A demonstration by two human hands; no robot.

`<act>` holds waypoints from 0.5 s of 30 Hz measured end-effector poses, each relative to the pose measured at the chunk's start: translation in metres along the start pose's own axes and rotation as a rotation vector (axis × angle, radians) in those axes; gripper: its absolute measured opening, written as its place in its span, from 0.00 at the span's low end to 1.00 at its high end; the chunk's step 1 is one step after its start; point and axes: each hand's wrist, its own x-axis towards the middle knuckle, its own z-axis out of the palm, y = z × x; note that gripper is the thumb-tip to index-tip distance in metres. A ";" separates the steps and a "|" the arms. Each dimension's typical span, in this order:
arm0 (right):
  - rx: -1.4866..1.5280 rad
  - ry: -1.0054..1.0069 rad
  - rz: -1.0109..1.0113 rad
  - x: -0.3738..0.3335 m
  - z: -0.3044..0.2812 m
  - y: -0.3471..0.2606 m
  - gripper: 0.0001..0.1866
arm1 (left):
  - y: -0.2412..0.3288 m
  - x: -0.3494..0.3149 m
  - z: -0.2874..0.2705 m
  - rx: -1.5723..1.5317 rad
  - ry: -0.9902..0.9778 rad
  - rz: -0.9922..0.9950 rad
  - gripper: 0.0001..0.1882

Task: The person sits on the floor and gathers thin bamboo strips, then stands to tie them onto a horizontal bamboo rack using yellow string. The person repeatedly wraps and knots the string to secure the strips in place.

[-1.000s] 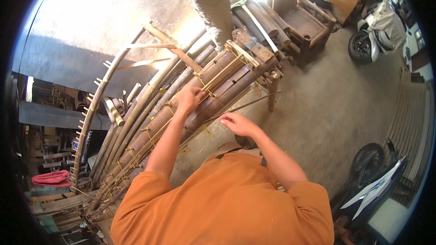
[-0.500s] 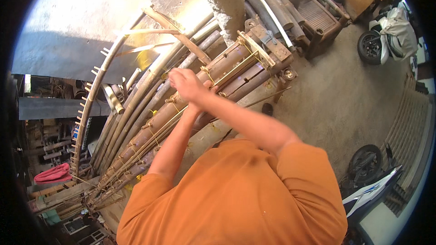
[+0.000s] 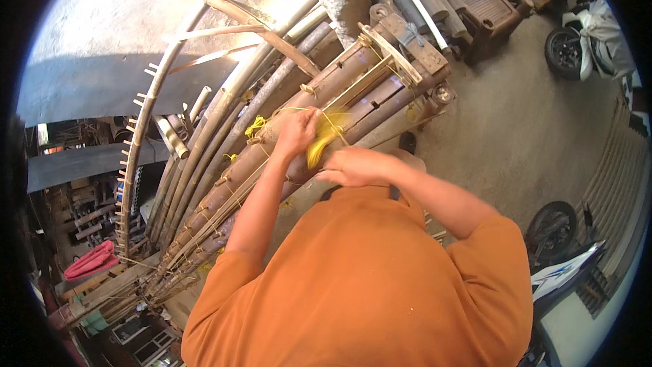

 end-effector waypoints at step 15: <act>0.132 0.348 0.096 -0.021 0.045 0.033 0.23 | -0.081 0.144 -0.022 0.386 0.177 -0.115 0.20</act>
